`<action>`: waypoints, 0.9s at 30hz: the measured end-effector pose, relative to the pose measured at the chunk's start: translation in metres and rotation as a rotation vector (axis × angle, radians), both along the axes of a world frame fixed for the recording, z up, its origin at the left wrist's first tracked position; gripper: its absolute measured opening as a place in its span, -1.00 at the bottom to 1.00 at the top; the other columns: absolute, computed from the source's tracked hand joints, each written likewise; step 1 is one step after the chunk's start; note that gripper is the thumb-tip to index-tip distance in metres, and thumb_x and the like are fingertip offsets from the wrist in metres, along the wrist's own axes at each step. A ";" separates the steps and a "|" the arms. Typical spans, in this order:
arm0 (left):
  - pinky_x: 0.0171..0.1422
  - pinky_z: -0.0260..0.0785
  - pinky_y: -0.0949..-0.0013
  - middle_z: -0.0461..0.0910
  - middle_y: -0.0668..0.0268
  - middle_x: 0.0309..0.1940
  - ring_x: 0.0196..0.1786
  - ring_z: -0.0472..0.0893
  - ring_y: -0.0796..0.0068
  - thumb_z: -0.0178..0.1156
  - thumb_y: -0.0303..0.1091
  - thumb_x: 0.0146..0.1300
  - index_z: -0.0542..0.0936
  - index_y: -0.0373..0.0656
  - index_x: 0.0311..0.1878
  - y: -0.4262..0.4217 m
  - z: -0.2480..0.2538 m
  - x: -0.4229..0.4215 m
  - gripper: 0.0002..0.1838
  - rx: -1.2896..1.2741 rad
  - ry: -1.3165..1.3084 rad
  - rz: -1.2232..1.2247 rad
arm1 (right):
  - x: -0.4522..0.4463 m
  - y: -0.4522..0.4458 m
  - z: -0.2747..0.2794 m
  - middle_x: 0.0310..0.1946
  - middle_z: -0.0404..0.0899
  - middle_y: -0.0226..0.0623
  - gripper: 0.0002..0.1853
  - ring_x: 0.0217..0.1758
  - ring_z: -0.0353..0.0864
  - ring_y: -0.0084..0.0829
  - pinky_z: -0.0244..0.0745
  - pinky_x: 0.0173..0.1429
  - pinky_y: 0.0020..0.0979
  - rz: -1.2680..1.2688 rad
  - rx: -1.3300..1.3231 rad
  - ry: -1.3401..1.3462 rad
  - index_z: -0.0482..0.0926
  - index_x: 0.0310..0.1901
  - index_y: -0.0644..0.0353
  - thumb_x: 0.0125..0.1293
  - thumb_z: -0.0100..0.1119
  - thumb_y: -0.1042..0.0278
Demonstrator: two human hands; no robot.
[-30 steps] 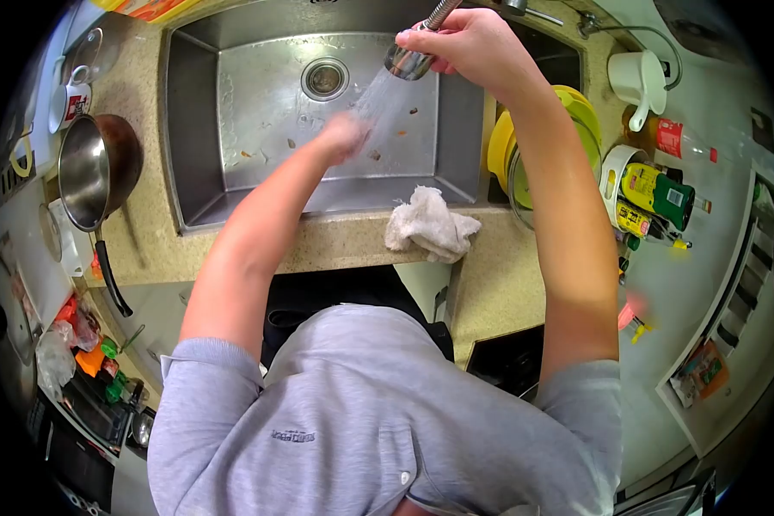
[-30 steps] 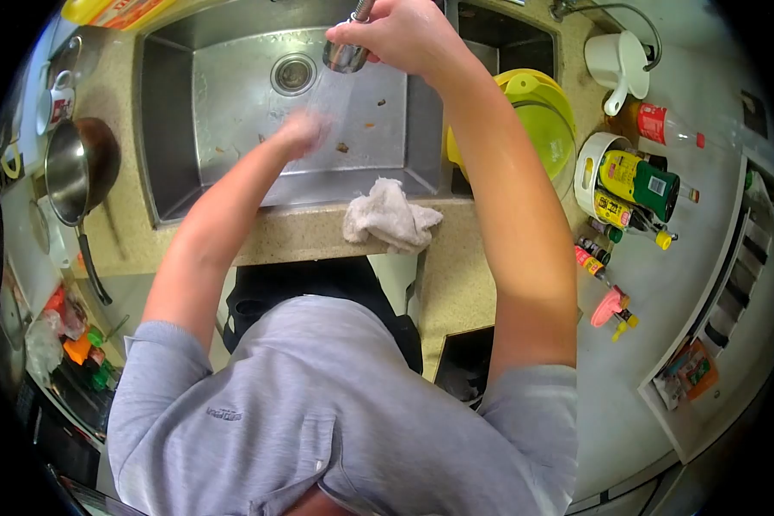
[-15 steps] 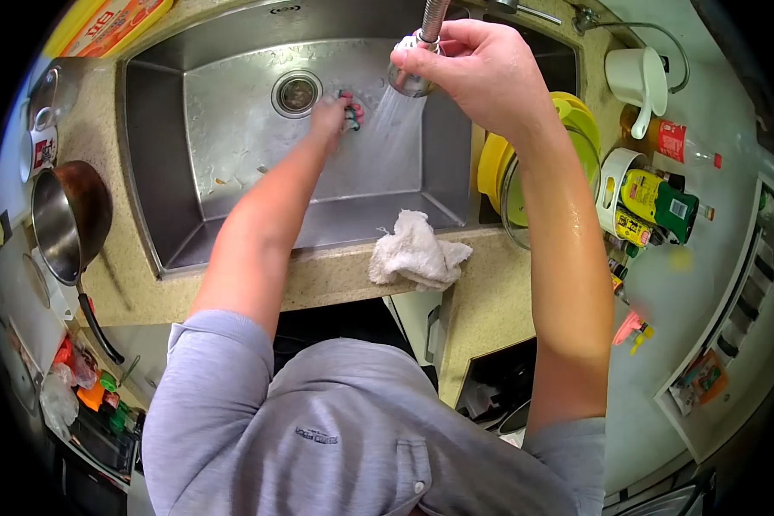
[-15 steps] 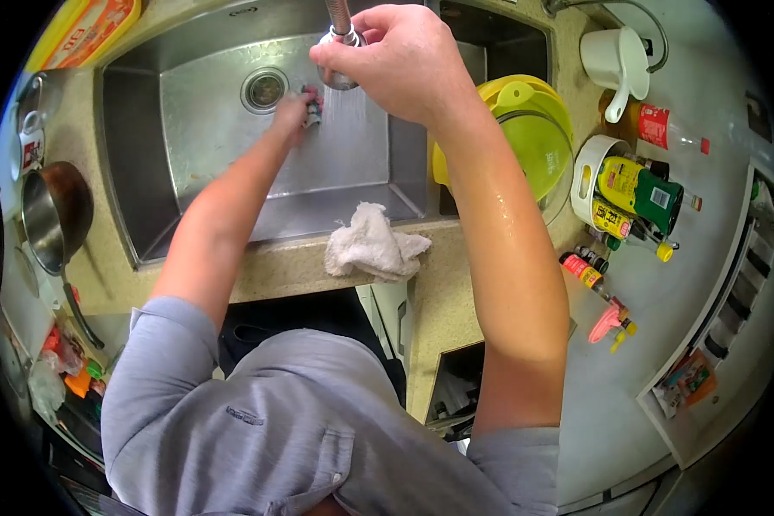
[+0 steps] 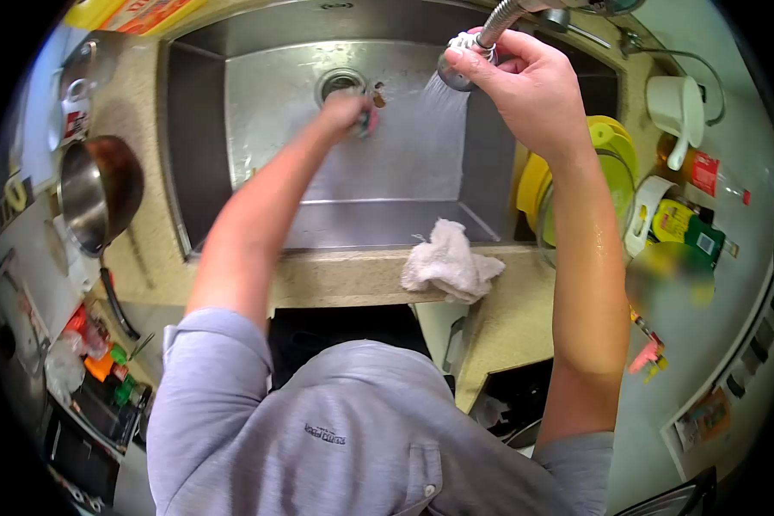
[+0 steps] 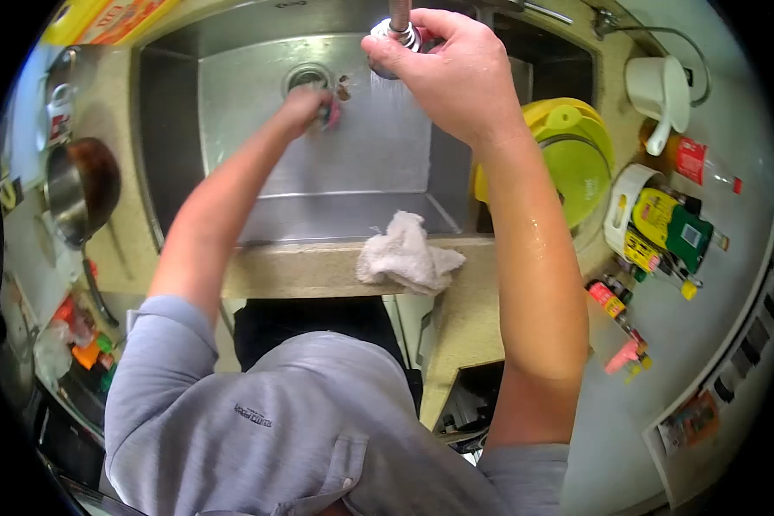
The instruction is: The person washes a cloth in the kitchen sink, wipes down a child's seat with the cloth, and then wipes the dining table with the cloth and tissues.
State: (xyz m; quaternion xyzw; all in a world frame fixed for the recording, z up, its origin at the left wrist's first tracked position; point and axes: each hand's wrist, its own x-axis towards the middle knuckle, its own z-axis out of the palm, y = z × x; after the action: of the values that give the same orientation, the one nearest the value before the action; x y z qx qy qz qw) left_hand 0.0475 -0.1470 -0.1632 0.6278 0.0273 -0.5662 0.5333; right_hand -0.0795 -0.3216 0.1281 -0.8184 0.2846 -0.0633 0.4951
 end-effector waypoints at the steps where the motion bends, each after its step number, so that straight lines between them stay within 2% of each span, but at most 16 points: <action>1: -0.47 0.39 0.25 0.62 0.12 -0.54 -0.59 0.55 0.33 0.24 -0.47 0.13 0.64 -0.28 -0.44 0.038 0.008 0.021 -0.91 0.057 -0.110 -0.311 | 0.003 0.001 -0.002 -0.44 0.60 -0.56 -0.67 -0.42 0.41 -0.79 0.31 -0.35 -0.67 0.003 0.020 -0.022 0.74 -0.11 0.25 0.27 0.47 0.15; 3: -0.37 0.51 0.22 0.64 0.15 -0.49 -0.46 0.65 0.30 0.24 -0.44 0.15 0.64 -0.26 -0.47 0.110 0.015 0.053 -0.87 0.364 0.140 -0.704 | 0.007 0.007 -0.004 -0.51 0.63 -0.45 -0.65 -0.48 0.51 -0.60 0.45 -0.33 -0.52 0.016 0.112 -0.020 0.73 -0.26 0.27 0.20 0.49 0.09; 5: -0.27 0.58 0.17 0.66 0.15 -0.44 -0.35 0.68 0.25 0.21 -0.44 0.17 0.66 -0.27 -0.40 0.181 0.019 0.063 -0.88 0.676 0.297 -0.747 | 0.014 0.016 -0.001 -0.49 0.65 -0.43 -0.66 -0.47 0.54 -0.61 0.47 -0.32 -0.55 0.011 0.224 -0.037 0.73 -0.27 0.27 0.23 0.48 0.09; 6: -0.27 0.58 0.17 0.66 0.15 -0.44 -0.35 0.68 0.25 0.21 -0.44 0.17 0.66 -0.27 -0.40 0.197 0.017 0.066 -0.88 0.692 0.293 -0.735 | 0.016 0.022 0.002 -0.47 0.67 -0.42 -0.66 -0.46 0.56 -0.62 0.49 -0.32 -0.59 0.000 0.318 -0.033 0.73 -0.29 0.27 0.25 0.47 0.10; 9: -0.20 0.60 0.21 0.68 0.14 -0.32 -0.26 0.70 0.24 0.21 -0.43 0.23 0.66 -0.28 -0.19 0.230 0.001 0.072 -0.85 0.747 -0.158 -0.905 | 0.023 0.038 0.012 -0.44 0.69 -0.36 -0.65 -0.45 0.62 -0.60 0.55 -0.30 -0.58 -0.073 0.426 -0.009 0.72 -0.29 0.29 0.25 0.48 0.10; 11: -0.15 0.61 0.23 0.69 0.14 -0.23 -0.21 0.71 0.23 0.21 -0.43 0.28 0.65 -0.28 -0.04 0.252 -0.028 0.067 -0.78 0.764 -0.455 -1.020 | 0.025 0.043 0.009 -0.43 0.70 -0.34 -0.64 -0.44 0.64 -0.59 0.58 -0.29 -0.56 -0.098 0.475 -0.039 0.72 -0.27 0.30 0.25 0.48 0.09; 13: -0.06 0.55 0.16 0.66 0.08 -0.23 -0.07 0.68 0.19 0.19 -0.33 0.32 0.67 -0.26 -0.07 0.269 -0.103 0.067 -0.76 0.557 -0.296 -0.316 | 0.027 0.046 0.004 -0.41 0.71 -0.32 -0.63 -0.42 0.66 -0.58 0.61 -0.27 -0.54 -0.122 0.521 -0.068 0.71 -0.25 0.31 0.25 0.47 0.09; 14: -0.07 0.56 0.17 0.66 0.10 -0.18 -0.07 0.68 0.19 0.18 -0.29 0.35 0.63 -0.22 0.00 0.246 -0.081 0.062 -0.74 0.466 -0.206 -0.080 | 0.028 0.048 0.003 -0.41 0.71 -0.31 -0.62 -0.42 0.67 -0.57 0.62 -0.26 -0.54 -0.138 0.547 -0.114 0.71 -0.24 0.33 0.26 0.47 0.10; 16: -0.10 0.57 0.21 0.66 0.14 -0.09 -0.05 0.68 0.20 0.16 -0.22 0.42 0.56 -0.15 0.13 0.204 -0.017 0.056 -0.69 0.259 0.024 0.220 | 0.030 0.051 0.000 -0.40 0.71 -0.30 -0.61 -0.41 0.67 -0.57 0.63 -0.25 -0.53 -0.145 0.583 -0.166 0.70 -0.23 0.35 0.26 0.47 0.10; 18: -0.12 0.58 0.25 0.66 0.18 0.00 -0.04 0.69 0.20 0.14 -0.16 0.49 0.49 -0.07 0.25 0.185 0.038 0.064 -0.63 0.076 0.189 0.401 | 0.032 0.051 -0.001 -0.39 0.71 -0.28 -0.60 -0.40 0.68 -0.56 0.64 -0.24 -0.54 -0.170 0.586 -0.187 0.69 -0.22 0.38 0.27 0.47 0.11; 21: -0.09 0.60 0.27 0.60 0.15 0.10 0.09 0.64 0.14 0.12 -0.10 0.50 0.51 0.04 0.24 0.188 0.076 0.085 -0.66 -0.136 0.352 0.655 | 0.038 0.054 -0.010 -0.37 0.71 -0.28 -0.61 -0.41 0.67 -0.56 0.64 -0.24 -0.53 -0.201 0.617 -0.270 0.68 -0.22 0.39 0.27 0.47 0.13; 22: 0.01 0.60 0.23 0.53 0.13 0.18 0.20 0.56 0.10 0.11 -0.06 0.50 0.50 0.10 0.26 0.200 0.073 0.101 -0.64 -0.317 0.422 0.597 | 0.041 0.056 -0.011 -0.37 0.71 -0.28 -0.61 -0.41 0.67 -0.56 0.64 -0.24 -0.53 -0.197 0.616 -0.284 0.68 -0.22 0.39 0.27 0.47 0.13; 25: -0.04 0.55 0.23 0.52 0.14 0.14 0.18 0.56 0.03 0.09 -0.04 0.51 0.48 0.03 0.29 0.200 0.077 0.121 -0.60 -0.490 0.438 0.689 | 0.050 0.063 -0.012 -0.38 0.71 -0.28 -0.63 -0.41 0.67 -0.55 0.64 -0.24 -0.52 -0.255 0.659 -0.355 0.68 -0.22 0.38 0.29 0.46 0.15; 26: -0.08 0.50 0.31 0.52 0.17 0.12 0.06 0.56 0.14 0.11 -0.14 0.51 0.50 0.01 0.28 0.190 0.079 0.126 -0.64 -0.450 0.394 0.770 | 0.053 0.065 -0.013 -0.38 0.71 -0.27 -0.64 -0.41 0.67 -0.55 0.64 -0.24 -0.51 -0.287 0.667 -0.366 0.67 -0.22 0.37 0.29 0.46 0.16; 27: -0.08 0.50 0.31 0.52 0.17 0.12 0.06 0.56 0.14 0.11 -0.14 0.51 0.50 0.01 0.28 0.185 0.083 0.133 -0.64 -0.456 0.388 0.768 | 0.055 0.066 -0.014 -0.38 0.70 -0.27 -0.65 -0.41 0.67 -0.55 0.64 -0.23 -0.50 -0.321 0.674 -0.374 0.67 -0.22 0.36 0.29 0.46 0.17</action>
State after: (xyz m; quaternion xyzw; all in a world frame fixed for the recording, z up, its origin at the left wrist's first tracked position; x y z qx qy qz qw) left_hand 0.1804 0.0375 -0.0805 0.3222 0.2313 -0.4266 0.8128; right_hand -0.0248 -0.2553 0.1142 -0.5301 0.3184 -0.1905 0.7624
